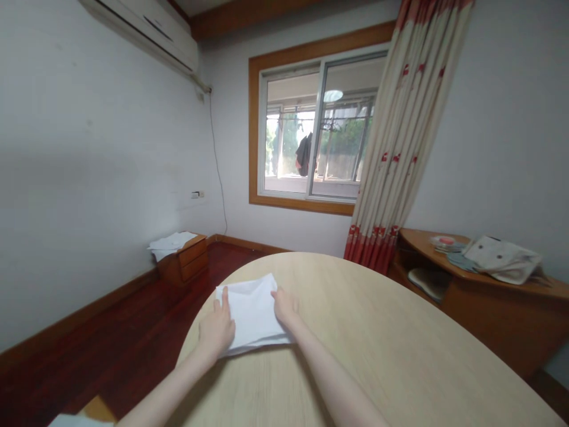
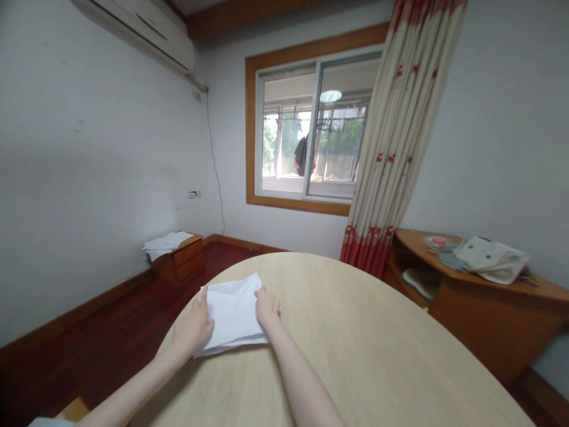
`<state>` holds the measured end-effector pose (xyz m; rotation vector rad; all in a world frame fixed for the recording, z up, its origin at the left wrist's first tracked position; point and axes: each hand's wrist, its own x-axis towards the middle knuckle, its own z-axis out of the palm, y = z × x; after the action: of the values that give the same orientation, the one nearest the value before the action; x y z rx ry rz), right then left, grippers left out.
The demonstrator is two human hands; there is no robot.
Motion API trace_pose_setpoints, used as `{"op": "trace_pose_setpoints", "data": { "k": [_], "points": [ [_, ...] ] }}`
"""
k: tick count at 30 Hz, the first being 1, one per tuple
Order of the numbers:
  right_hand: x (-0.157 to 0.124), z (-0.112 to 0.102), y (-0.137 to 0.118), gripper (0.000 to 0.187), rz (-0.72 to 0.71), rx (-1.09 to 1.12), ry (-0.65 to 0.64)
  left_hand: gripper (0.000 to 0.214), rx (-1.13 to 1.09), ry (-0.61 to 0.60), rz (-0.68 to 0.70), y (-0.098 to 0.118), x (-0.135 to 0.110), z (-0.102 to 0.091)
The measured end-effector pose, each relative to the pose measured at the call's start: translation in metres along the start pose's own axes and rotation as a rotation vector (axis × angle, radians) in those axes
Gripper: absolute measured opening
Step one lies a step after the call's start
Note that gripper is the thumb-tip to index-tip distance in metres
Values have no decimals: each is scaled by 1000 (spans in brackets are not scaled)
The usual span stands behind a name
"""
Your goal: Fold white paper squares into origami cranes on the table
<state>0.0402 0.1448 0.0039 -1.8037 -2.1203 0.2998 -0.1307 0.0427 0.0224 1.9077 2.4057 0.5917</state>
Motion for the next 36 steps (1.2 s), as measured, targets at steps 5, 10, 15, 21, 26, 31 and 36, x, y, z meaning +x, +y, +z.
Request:
{"op": "trace_pose_setpoints", "data": {
  "k": [5,10,15,21,26,31,36],
  "points": [
    [-16,22,2,39,-274,-89,73,56,157,-91,375,-8,8,36],
    [-10,37,14,43,-532,-90,-65,39,130,-114,317,-20,29,58],
    [-3,47,15,55,-501,-74,-123,57,156,-180,314,-40,47,66],
    [-19,28,5,54,-471,-29,-44,59,193,-196,351,-46,61,62],
    [-55,-30,6,50,-505,10,78,62,126,31,505,-31,51,43],
    [-125,-106,25,45,-554,86,214,58,-53,258,698,4,-1,6],
    [-207,-147,67,47,-526,94,303,55,-236,414,728,44,-76,-28]
  ]
}}
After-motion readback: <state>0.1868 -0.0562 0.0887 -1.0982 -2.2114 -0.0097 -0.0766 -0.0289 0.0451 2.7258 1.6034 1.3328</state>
